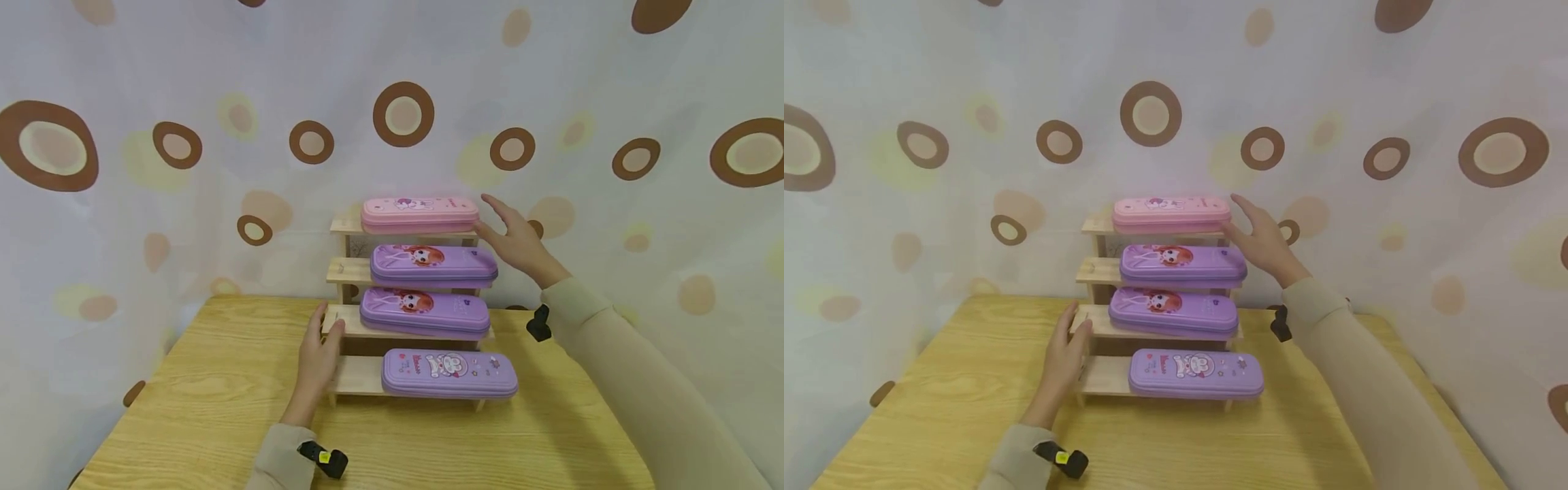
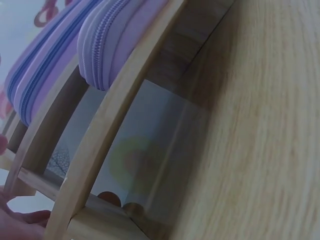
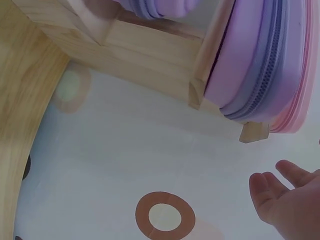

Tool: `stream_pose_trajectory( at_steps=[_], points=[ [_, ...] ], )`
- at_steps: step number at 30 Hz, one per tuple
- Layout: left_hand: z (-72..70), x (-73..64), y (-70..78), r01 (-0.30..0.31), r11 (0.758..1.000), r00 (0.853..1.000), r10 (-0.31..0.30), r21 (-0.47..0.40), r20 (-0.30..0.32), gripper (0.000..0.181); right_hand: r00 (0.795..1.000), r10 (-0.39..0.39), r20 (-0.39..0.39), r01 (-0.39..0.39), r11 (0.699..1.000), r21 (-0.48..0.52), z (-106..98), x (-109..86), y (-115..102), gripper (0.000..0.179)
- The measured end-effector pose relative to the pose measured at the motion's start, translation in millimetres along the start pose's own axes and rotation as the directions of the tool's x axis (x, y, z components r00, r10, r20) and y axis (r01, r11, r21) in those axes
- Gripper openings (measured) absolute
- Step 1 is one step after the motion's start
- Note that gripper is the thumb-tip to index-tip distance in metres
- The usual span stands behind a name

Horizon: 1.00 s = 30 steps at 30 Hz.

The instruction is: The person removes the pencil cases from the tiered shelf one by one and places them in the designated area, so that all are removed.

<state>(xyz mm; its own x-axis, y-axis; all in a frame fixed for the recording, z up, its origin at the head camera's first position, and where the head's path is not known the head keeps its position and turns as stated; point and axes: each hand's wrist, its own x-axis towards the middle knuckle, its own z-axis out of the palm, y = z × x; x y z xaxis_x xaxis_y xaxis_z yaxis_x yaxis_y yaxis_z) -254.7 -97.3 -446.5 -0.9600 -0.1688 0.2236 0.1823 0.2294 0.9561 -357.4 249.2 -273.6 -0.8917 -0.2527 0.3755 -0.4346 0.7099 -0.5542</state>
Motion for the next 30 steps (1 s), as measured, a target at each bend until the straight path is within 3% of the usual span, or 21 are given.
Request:
stream_pose_trajectory(
  at_steps=[10, 20, 24, 30],
  points=[
    [2.1, 4.6, -4.3, 0.029, 0.999, 1.000, -0.029, -0.020, -0.009, 0.057, 0.987, 0.076, 0.140, -0.081, 0.996, 0.029, 2.7, 23.9, -5.2, 0.076],
    [2.5, 4.2, -13.4, -0.056, 0.998, 0.998, 0.057, 0.034, -0.009, 0.058, 0.959, 0.054, 0.279, -0.072, 0.996, 0.057, 1.7, 37.8, -3.0, 0.076],
    [4.7, 4.7, -14.4, -0.085, 0.995, 0.996, 0.086, 0.043, -0.012, 0.058, 0.950, 0.057, 0.306, -0.074, 0.996, 0.046, 2.0, 41.0, -2.9, 0.081],
    [8.4, 4.6, -15.0, -0.089, 0.995, 0.996, 0.090, 0.043, -0.016, 0.058, 0.959, 0.074, 0.274, -0.065, 0.997, -0.039, 5.4, 43.9, 0.1, 0.079]
  ],
)
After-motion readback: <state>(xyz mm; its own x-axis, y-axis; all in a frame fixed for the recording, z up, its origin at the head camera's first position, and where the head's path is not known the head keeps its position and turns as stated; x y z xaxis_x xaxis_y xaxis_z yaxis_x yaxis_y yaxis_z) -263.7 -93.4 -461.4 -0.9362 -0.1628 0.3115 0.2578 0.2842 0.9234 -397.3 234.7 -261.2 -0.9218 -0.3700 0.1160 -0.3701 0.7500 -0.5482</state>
